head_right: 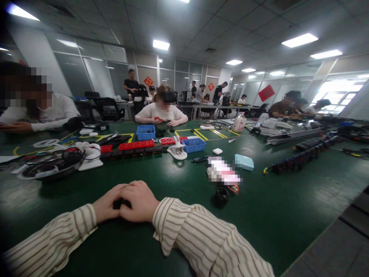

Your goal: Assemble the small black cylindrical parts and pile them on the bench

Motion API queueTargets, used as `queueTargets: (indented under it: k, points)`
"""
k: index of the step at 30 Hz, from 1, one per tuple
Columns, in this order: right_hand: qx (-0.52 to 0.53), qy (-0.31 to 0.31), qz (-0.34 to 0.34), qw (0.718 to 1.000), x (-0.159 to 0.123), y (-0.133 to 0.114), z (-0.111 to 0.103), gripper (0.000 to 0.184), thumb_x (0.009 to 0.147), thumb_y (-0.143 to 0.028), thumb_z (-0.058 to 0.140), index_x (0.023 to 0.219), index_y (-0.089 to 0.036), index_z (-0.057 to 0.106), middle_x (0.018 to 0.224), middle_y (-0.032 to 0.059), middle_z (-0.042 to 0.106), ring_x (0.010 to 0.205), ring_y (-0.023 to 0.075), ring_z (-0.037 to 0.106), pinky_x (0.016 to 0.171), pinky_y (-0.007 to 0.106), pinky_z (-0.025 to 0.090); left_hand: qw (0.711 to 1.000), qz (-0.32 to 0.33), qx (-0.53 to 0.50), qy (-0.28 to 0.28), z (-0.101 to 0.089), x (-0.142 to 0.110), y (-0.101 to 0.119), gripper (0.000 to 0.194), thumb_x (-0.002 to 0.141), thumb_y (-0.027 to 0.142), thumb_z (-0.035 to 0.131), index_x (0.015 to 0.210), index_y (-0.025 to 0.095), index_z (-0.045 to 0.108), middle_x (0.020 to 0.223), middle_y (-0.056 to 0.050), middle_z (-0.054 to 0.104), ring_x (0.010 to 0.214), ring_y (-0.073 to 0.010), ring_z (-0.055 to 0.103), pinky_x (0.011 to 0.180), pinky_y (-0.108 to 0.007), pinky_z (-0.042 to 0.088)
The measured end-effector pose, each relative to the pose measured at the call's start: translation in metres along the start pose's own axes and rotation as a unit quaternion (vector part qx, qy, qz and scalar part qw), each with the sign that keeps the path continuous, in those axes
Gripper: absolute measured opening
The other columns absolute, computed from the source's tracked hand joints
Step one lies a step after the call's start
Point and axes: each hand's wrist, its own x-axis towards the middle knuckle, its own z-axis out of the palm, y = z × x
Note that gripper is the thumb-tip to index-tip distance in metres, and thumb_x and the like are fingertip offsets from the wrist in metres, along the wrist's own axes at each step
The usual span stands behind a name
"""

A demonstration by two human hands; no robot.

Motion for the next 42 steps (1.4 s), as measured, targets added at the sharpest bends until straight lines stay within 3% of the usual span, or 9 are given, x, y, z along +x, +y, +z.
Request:
queueTargets:
  k: [7, 13, 18, 21, 25, 29, 32, 36, 42]
  points:
    - [-0.025, 0.061, 0.094, 0.993, 0.0, -0.004, -0.002, 0.043, 0.075, -0.04, 0.064, 0.107, -0.017, 0.049, 0.106, 0.0069, 0.055, 0.099, 0.0202, 0.048, 0.088, 0.034, 0.035, 0.992, -0.041, 0.111, 0.047, 0.009, -0.003, 0.003, 0.058, 0.057, 0.042, 0.066, 0.107, 0.019, 0.051, 0.113, -0.012, 0.058, 0.108, -0.0322, 0.051, 0.103, -0.057, 0.024]
    - [-0.075, 0.047, 0.164, 0.982, 0.002, 0.001, 0.006, 0.052, 0.069, -0.059, 0.064, 0.096, -0.016, 0.052, 0.093, 0.0056, 0.053, 0.086, 0.0202, 0.047, 0.076, 0.034, 0.038, 0.992, -0.038, 0.112, 0.038, 0.003, 0.0, 0.011, 0.049, 0.056, 0.046, 0.067, 0.093, 0.017, 0.053, 0.099, -0.01, 0.06, 0.096, -0.0294, 0.055, 0.1, -0.054, 0.028]
    - [-0.083, 0.031, 0.156, 0.984, 0.004, 0.002, 0.007, 0.039, 0.073, -0.052, 0.064, 0.087, -0.017, 0.052, 0.087, 0.0035, 0.052, 0.084, 0.0186, 0.046, 0.075, 0.032, 0.037, 0.998, -0.029, 0.043, 0.017, -0.001, 0.003, 0.008, 0.033, 0.061, 0.031, 0.061, 0.09, 0.016, 0.058, 0.097, -0.008, 0.059, 0.092, -0.0263, 0.055, 0.086, -0.04, 0.045]
    - [-0.069, 0.016, 0.129, 0.989, 0.004, 0.002, 0.004, 0.033, 0.072, -0.045, 0.066, 0.084, -0.018, 0.052, 0.086, 0.0028, 0.053, 0.084, 0.0183, 0.047, 0.077, 0.032, 0.037, 1.0, -0.005, -0.006, 0.001, -0.003, 0.003, 0.003, 0.037, 0.059, 0.025, 0.058, 0.096, 0.018, 0.058, 0.101, -0.006, 0.059, 0.098, -0.0252, 0.054, 0.089, -0.037, 0.044]
    - [-0.024, -0.003, 0.04, 0.999, 0.002, 0.002, 0.002, 0.02, 0.07, -0.023, 0.063, 0.087, -0.019, 0.053, 0.088, 0.0006, 0.058, 0.088, 0.0161, 0.05, 0.081, 0.029, 0.037, 0.999, 0.004, -0.038, -0.019, -0.004, 0.003, -0.001, 0.033, 0.06, 0.024, 0.059, 0.092, 0.018, 0.06, 0.104, -0.006, 0.06, 0.1, -0.0255, 0.054, 0.093, -0.038, 0.043]
    - [-0.017, 0.005, -0.008, 1.0, 0.0, 0.0, 0.001, 0.022, 0.069, -0.017, 0.06, 0.09, -0.018, 0.054, 0.09, 0.0003, 0.06, 0.092, 0.0158, 0.051, 0.086, 0.03, 0.035, 1.0, 0.009, -0.027, -0.004, -0.001, 0.001, -0.002, 0.039, 0.06, 0.025, 0.06, 0.098, 0.017, 0.058, 0.109, -0.007, 0.058, 0.105, -0.0269, 0.054, 0.096, -0.04, 0.042]
    - [-0.027, 0.04, 0.025, 0.999, -0.001, -0.004, -0.001, 0.031, 0.072, -0.025, 0.062, 0.1, -0.017, 0.052, 0.096, 0.0031, 0.059, 0.093, 0.0173, 0.05, 0.087, 0.031, 0.036, 1.0, 0.009, 0.011, 0.021, 0.003, 0.0, 0.001, 0.055, 0.056, 0.028, 0.063, 0.109, 0.016, 0.053, 0.112, -0.011, 0.056, 0.107, -0.03, 0.052, 0.097, -0.045, 0.04]
    - [-0.047, 0.066, 0.097, 0.992, 0.0, -0.006, -0.002, 0.041, 0.075, -0.039, 0.065, 0.104, -0.015, 0.051, 0.1, 0.006, 0.056, 0.094, 0.0192, 0.048, 0.085, 0.033, 0.037, 0.996, -0.022, 0.081, 0.042, 0.005, -0.001, 0.006, 0.063, 0.055, 0.04, 0.068, 0.11, 0.015, 0.051, 0.112, -0.014, 0.056, 0.108, -0.0339, 0.05, 0.103, -0.057, 0.026]
    - [-0.079, 0.047, 0.156, 0.983, 0.002, -0.001, 0.003, 0.039, 0.074, -0.052, 0.063, 0.089, -0.017, 0.053, 0.088, 0.0035, 0.053, 0.085, 0.0185, 0.047, 0.076, 0.032, 0.037, 0.995, -0.038, 0.09, 0.028, 0.001, 0.001, 0.01, 0.042, 0.059, 0.037, 0.066, 0.095, 0.018, 0.057, 0.1, -0.009, 0.06, 0.097, -0.029, 0.054, 0.101, -0.055, 0.027]
